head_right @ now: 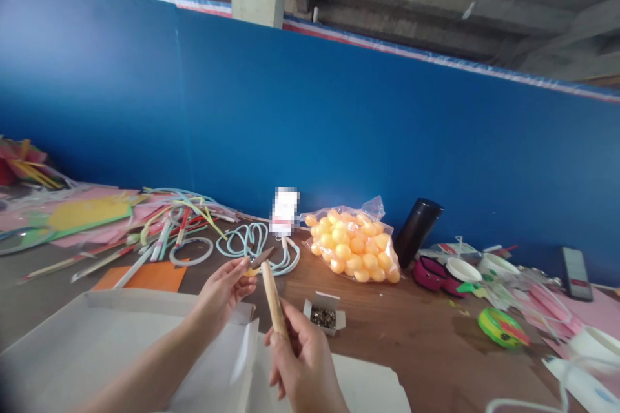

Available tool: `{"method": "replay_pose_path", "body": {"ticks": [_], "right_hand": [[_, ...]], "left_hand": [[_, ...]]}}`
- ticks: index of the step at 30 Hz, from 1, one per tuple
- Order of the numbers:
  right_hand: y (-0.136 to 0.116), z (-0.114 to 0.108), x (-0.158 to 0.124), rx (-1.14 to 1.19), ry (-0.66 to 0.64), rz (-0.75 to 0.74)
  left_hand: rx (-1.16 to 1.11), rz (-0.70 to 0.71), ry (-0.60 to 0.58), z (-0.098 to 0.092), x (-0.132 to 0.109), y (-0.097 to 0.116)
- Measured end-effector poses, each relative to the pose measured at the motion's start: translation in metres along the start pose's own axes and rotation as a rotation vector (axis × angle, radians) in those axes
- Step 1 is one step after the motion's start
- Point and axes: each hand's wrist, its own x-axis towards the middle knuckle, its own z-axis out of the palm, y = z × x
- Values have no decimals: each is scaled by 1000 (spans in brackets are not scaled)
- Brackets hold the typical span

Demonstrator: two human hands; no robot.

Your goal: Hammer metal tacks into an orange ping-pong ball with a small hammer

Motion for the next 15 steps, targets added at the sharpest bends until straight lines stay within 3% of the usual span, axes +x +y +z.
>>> {"method": "replay_pose_path", "body": {"ticks": [8,15], "right_hand": [[-3,1,0,0,-8,16],[-3,-4,2,59,66,28]], "left_hand": [[19,-6,2,-1,-1,-1],[23,7,-14,0,-3,3]]}}
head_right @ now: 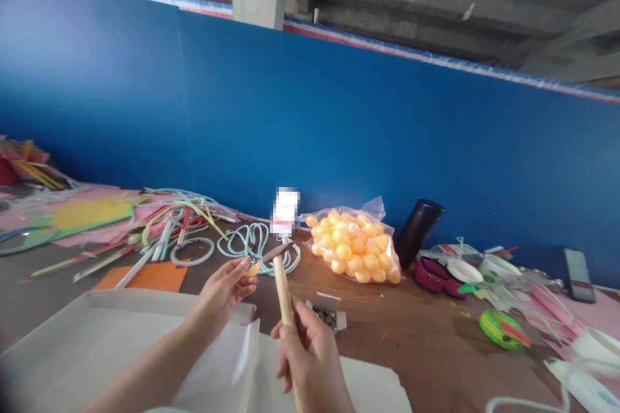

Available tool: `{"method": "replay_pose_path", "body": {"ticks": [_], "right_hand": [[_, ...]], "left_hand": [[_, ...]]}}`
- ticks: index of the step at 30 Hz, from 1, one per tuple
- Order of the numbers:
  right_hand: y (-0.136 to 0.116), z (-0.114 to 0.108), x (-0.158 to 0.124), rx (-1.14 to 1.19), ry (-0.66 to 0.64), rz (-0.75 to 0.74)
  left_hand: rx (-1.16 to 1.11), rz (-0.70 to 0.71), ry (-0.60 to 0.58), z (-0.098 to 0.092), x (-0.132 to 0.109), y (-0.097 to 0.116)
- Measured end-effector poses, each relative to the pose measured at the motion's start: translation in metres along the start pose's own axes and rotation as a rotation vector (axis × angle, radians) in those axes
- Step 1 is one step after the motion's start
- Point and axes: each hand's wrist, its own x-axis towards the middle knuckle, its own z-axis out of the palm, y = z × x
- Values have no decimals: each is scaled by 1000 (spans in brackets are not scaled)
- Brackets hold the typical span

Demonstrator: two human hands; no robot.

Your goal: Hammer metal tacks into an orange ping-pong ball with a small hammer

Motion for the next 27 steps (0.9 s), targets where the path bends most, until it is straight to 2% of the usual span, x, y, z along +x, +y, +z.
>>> {"method": "replay_pose_path", "body": {"ticks": [7,15,20,23,27], "right_hand": [[-8,4,2,-64,-18,84],[7,0,7,-146,-113,212],[3,7,2,-265,-78,233],[-2,8,0,-310,-109,234],[-4,6,-3,-500,-66,140]], "left_hand": [[31,16,10,-1,-1,-1],[65,19,11,0,-3,0],[63,23,-2,1,-4,0],[70,19,5,1,-5,0],[78,26,-5,1,-5,1]]}}
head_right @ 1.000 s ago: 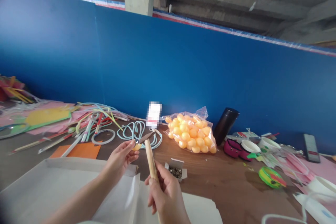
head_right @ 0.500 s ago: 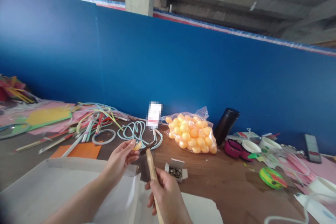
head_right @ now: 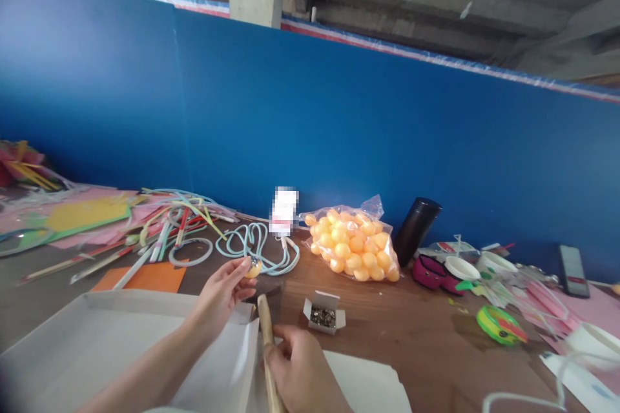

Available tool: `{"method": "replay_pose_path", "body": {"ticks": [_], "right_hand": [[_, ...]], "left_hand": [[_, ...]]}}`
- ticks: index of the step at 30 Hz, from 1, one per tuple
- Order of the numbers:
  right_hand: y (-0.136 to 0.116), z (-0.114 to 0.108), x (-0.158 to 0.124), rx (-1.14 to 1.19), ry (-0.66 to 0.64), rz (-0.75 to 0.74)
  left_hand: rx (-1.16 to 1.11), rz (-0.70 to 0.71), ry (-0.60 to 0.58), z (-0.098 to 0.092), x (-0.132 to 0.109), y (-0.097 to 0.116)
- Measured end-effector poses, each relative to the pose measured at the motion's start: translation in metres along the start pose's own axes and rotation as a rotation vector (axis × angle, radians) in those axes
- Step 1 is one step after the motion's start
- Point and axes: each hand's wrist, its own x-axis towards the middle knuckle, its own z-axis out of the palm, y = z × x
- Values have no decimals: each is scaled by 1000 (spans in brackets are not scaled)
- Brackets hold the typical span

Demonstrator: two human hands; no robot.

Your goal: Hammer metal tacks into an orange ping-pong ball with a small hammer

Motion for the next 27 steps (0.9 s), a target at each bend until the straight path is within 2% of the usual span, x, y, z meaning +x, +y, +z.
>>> {"method": "replay_pose_path", "body": {"ticks": [5,8,11,12,15,18,23,27], "right_hand": [[3,1,-2,-233,122,-109],[7,-6,0,-228,210,-185],[13,-27,6,-113,388,-194],[15,-35,8,-112,483,-176],[22,-57,12,-280,645,-90],[29,-66,15,-397,651,-23],[33,-60,17,-554,587,119],[36,-59,19,-621,555,171]], "left_hand": [[7,-16,-6,0,0,0],[8,-17,-1,0,0,1],[14,-23,11,1,-1,1],[17,-29,13,1,-1,2],[31,-40,13,1,-2,2],[39,-39,8,0,-3,2],[36,-49,-2,2,-5,4],[54,-59,-11,4,-7,6]]}}
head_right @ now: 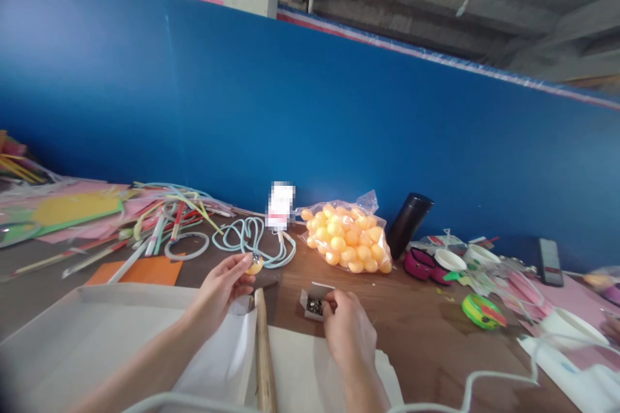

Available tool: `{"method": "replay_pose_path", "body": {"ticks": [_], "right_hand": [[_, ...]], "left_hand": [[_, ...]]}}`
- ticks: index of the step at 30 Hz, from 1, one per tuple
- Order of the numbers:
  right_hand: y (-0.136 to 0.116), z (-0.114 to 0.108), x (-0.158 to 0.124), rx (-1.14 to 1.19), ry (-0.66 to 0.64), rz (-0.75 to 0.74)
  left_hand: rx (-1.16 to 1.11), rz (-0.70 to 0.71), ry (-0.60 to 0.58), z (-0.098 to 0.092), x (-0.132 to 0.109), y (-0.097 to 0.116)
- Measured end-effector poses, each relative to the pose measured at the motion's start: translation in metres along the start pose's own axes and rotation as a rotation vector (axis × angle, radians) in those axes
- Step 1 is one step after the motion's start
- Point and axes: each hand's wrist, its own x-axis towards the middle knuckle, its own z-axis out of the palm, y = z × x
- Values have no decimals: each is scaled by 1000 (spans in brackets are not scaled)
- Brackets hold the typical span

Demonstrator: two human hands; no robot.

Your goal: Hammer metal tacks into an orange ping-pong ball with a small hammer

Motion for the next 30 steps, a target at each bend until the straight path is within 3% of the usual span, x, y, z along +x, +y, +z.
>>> {"method": "replay_pose_path", "body": {"ticks": [8,20,30], "right_hand": [[1,2,3,-52,-13,23],[-10,-6,-3,41,75,-87],[3,-1,-2,-56,8,-34]], "left_hand": [[36,-15,-27,2,-3,-1],[29,-5,-87,-1,1,-10],[64,-29,-100,5,-6,-6]]}}
